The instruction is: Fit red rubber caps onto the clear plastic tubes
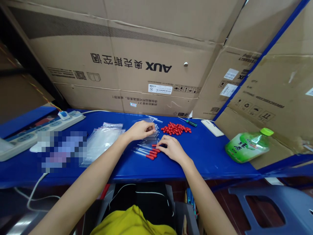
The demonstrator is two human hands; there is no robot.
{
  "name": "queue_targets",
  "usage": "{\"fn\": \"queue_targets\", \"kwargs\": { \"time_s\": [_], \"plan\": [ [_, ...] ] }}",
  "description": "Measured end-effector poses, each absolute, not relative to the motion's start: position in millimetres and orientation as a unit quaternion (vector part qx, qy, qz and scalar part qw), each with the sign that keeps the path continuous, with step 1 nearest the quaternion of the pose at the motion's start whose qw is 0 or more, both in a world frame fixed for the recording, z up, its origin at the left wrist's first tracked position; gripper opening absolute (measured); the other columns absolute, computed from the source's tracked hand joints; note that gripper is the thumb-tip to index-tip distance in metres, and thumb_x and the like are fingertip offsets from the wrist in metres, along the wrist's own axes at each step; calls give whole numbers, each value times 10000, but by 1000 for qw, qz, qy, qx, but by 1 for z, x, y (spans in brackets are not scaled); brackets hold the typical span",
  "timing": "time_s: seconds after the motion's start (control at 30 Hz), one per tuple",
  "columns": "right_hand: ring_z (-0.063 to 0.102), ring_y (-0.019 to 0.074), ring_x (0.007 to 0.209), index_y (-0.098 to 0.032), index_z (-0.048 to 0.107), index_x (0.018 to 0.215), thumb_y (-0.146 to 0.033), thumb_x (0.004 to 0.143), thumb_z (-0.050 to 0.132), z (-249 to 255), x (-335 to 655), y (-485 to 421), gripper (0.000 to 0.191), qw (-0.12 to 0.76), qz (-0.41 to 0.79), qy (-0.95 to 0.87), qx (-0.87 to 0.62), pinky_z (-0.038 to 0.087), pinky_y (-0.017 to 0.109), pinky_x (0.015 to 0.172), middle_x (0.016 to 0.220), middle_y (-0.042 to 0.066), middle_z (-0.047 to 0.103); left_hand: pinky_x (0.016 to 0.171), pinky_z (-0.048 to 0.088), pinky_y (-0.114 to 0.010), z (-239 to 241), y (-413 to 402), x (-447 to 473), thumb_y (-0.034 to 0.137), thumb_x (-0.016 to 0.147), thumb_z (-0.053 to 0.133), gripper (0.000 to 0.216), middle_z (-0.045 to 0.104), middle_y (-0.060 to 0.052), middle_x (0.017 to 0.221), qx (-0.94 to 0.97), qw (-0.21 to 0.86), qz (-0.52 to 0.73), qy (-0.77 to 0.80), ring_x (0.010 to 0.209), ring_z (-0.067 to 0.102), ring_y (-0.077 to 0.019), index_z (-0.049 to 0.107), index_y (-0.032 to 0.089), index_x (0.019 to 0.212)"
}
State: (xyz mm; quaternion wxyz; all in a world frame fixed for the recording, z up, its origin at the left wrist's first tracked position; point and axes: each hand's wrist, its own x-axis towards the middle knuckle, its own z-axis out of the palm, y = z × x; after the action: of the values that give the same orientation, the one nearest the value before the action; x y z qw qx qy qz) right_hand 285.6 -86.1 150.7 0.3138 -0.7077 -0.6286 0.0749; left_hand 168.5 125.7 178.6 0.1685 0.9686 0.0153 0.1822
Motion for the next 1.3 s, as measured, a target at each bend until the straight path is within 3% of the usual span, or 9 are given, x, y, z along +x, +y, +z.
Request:
{"fn": "queue_targets", "kwargs": {
  "time_s": [0.47,0.97,1.3],
  "plan": [
    [663,174,862,-256,784,949,-226,931,715,188,281,-81,77,118,60,-681,-720,393,272,714,962,19,733,603,324,-285,186,124,163,375,946,577,202,722,-9,770,977,156,149,-2,677,615,-180,720,234,942],
    [642,151,764,-235,757,905,-211,917,681,173,289,-95,81,189,86,-664,-718,407,265,700,873,4,733,631,362,-291,186,130,162,379,995,504,277,731,-44,795,976,136,166,28,720,647,-208,735,229,981],
    [590,139,716,-229,650,848,-123,762,668,165,284,-95,138,202,70,-637,-741,343,246,648,821,-26,692,646,379,-287,186,129,163,380,993,513,269,739,-47,815,976,143,162,37,753,663,-216,731,223,1000]
  ]
}}
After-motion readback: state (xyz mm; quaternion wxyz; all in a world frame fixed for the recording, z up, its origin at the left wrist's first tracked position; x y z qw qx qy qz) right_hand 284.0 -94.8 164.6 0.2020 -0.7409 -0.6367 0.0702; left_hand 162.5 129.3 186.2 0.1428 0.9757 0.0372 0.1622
